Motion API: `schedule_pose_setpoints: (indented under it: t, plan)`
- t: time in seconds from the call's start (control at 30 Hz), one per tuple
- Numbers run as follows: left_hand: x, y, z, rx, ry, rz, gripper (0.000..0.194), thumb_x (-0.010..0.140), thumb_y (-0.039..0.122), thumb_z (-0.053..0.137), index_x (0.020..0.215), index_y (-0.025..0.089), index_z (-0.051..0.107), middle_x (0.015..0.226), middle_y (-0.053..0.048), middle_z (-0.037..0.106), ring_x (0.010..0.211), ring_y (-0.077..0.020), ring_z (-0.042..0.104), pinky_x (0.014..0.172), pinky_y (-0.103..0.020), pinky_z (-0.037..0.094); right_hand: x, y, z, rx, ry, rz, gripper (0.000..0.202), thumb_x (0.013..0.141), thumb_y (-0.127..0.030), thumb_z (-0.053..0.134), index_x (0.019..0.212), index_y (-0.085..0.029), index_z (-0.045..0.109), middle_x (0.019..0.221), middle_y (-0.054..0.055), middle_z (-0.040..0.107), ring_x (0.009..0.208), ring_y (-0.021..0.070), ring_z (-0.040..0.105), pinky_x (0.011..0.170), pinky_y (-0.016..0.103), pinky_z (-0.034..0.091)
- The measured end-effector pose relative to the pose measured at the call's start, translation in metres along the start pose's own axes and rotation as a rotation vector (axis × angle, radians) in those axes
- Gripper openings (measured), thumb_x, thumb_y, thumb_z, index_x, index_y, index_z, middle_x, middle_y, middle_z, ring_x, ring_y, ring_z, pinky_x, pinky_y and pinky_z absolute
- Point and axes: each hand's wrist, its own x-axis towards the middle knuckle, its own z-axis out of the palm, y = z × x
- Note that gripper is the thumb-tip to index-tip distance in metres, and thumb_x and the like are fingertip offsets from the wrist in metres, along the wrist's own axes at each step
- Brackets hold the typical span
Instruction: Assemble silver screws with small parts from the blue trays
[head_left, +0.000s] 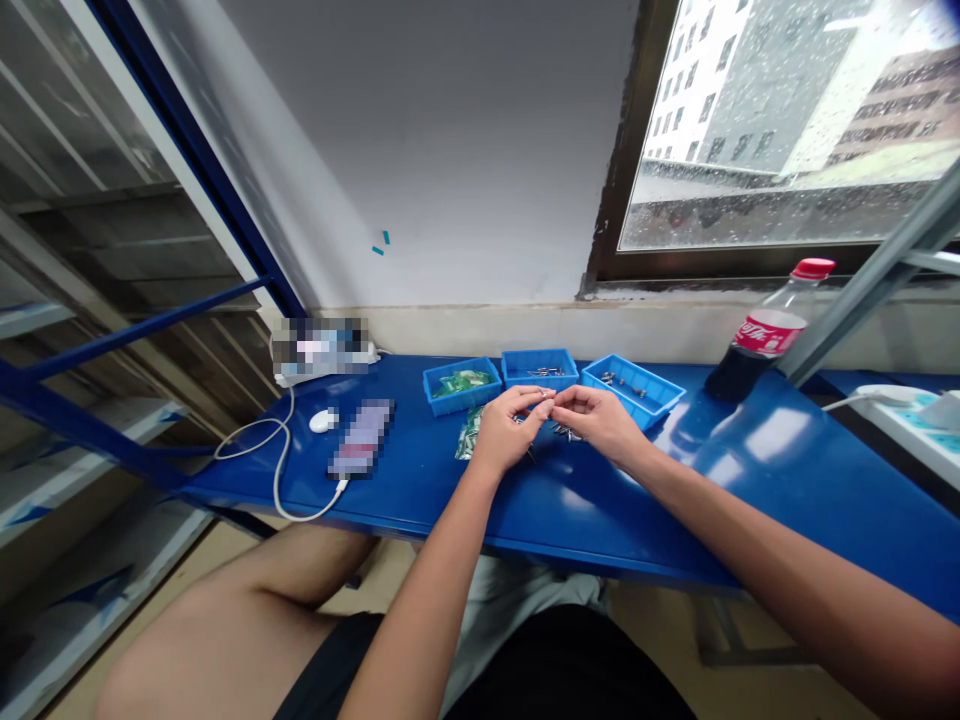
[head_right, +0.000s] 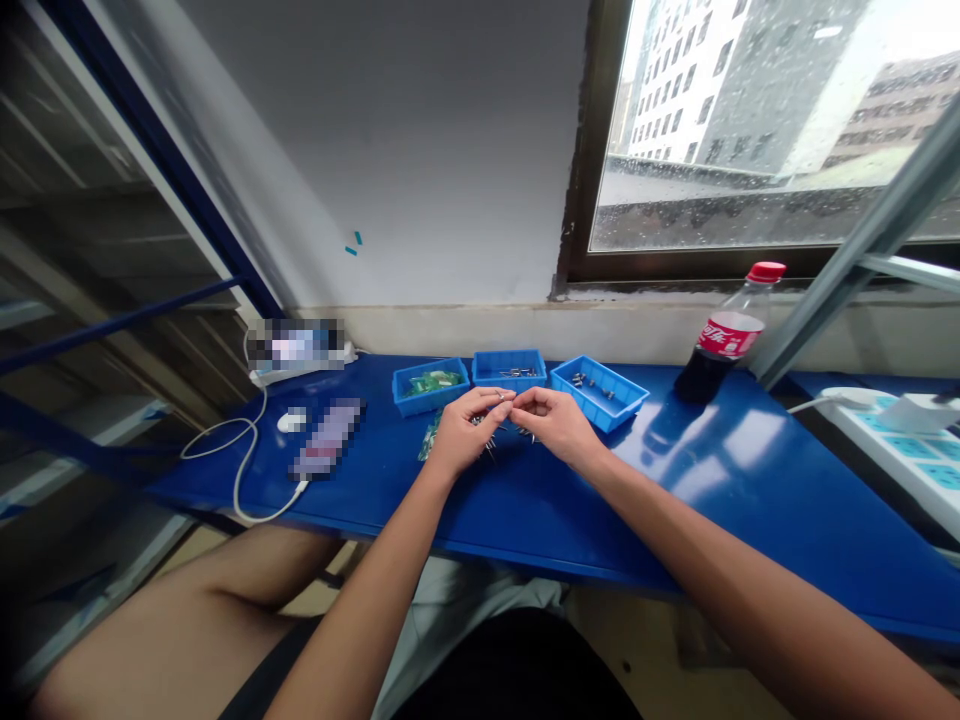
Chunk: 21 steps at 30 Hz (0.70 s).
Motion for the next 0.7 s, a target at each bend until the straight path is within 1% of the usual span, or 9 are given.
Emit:
schedule_pose_setpoints:
  t: [0.1, 0.23, 0.33, 0.4, 0.5, 0.57, 0.6, 0.7]
  plan:
    - [0.0, 0.001, 0.0, 0.006, 0.002, -0.003, 0.018, 0.094, 0.03, 0.071, 0.104, 0.021, 0.083, 0.115, -0.008, 0.079, 0.109, -0.0231, 0.074, 0.09, -0.034, 0.062, 0.0, -0.001, 0.0, -0.014, 0.003, -0.015, 0.042, 0.077, -0.056, 0.084, 0.089, -0.017, 0.072, 0.081, 0.004, 0.075, 0.068, 0.0158, 0.063, 0.061, 0.027, 0.047]
    - [0.001, 0.002, 0.001, 0.004, 0.011, -0.003, 0.018, 0.094, 0.032, 0.071, 0.102, 0.021, 0.083, 0.114, -0.009, 0.079, 0.107, -0.0239, 0.074, 0.089, -0.035, 0.063, -0.002, -0.005, 0.001, -0.041, -0.001, 0.003, 0.044, 0.077, -0.059, 0.081, 0.091, -0.018, 0.073, 0.081, 0.005, 0.075, 0.066, 0.0159, 0.063, 0.058, 0.027, 0.047]
    - [0.0, 0.003, 0.0, 0.052, 0.009, 0.01, 0.021, 0.096, 0.035, 0.069, 0.107, 0.021, 0.081, 0.118, -0.009, 0.078, 0.111, -0.0247, 0.073, 0.088, -0.035, 0.063, -0.003, -0.006, 0.003, -0.051, -0.015, 0.011, 0.047, 0.079, -0.061, 0.079, 0.095, -0.018, 0.073, 0.081, 0.005, 0.075, 0.064, 0.0159, 0.062, 0.056, 0.027, 0.047]
    - [-0.001, 0.004, -0.002, 0.136, 0.007, 0.03, 0.025, 0.101, 0.036, 0.062, 0.111, 0.022, 0.08, 0.12, -0.008, 0.077, 0.113, -0.0246, 0.071, 0.093, -0.036, 0.06, -0.003, -0.006, 0.002, -0.044, -0.018, 0.019, 0.047, 0.08, -0.062, 0.078, 0.098, -0.019, 0.074, 0.08, 0.004, 0.074, 0.062, 0.015, 0.06, 0.054, 0.027, 0.045]
    - [-0.003, 0.003, -0.005, 0.271, 0.022, 0.057, 0.036, 0.109, 0.035, 0.044, 0.118, 0.021, 0.077, 0.121, -0.008, 0.077, 0.117, -0.0243, 0.068, 0.105, -0.039, 0.053, -0.001, -0.003, 0.0, -0.014, 0.01, 0.042, 0.047, 0.083, -0.062, 0.077, 0.101, -0.019, 0.074, 0.074, 0.002, 0.07, 0.056, 0.0127, 0.055, 0.049, 0.026, 0.042]
    - [-0.003, -0.002, -0.005, 0.355, 0.025, 0.055, 0.041, 0.11, 0.032, 0.038, 0.12, 0.02, 0.076, 0.121, -0.009, 0.077, 0.117, -0.025, 0.067, 0.107, -0.041, 0.051, 0.002, 0.0, -0.002, 0.02, 0.031, 0.043, 0.046, 0.086, -0.062, 0.075, 0.101, -0.02, 0.074, 0.077, 0.002, 0.069, 0.056, 0.0119, 0.054, 0.048, 0.025, 0.04]
    - [-0.003, -0.006, -0.005, 0.404, 0.025, 0.045, 0.04, 0.11, 0.032, 0.039, 0.118, 0.02, 0.076, 0.119, -0.009, 0.077, 0.115, -0.0257, 0.067, 0.106, -0.042, 0.051, 0.003, 0.002, -0.003, 0.042, 0.042, 0.039, 0.045, 0.087, -0.063, 0.074, 0.101, -0.02, 0.074, 0.08, 0.003, 0.07, 0.058, 0.0121, 0.055, 0.047, 0.024, 0.04]
    - [-0.003, -0.016, -0.003, 0.554, -0.02, 0.019, 0.027, 0.102, 0.03, 0.056, 0.115, 0.02, 0.078, 0.119, -0.01, 0.078, 0.112, -0.0277, 0.069, 0.104, -0.043, 0.053, 0.008, 0.006, -0.005, 0.093, 0.072, 0.023, 0.046, 0.088, -0.063, 0.072, 0.104, -0.02, 0.073, 0.089, 0.006, 0.07, 0.067, 0.0139, 0.059, 0.046, 0.023, 0.039]
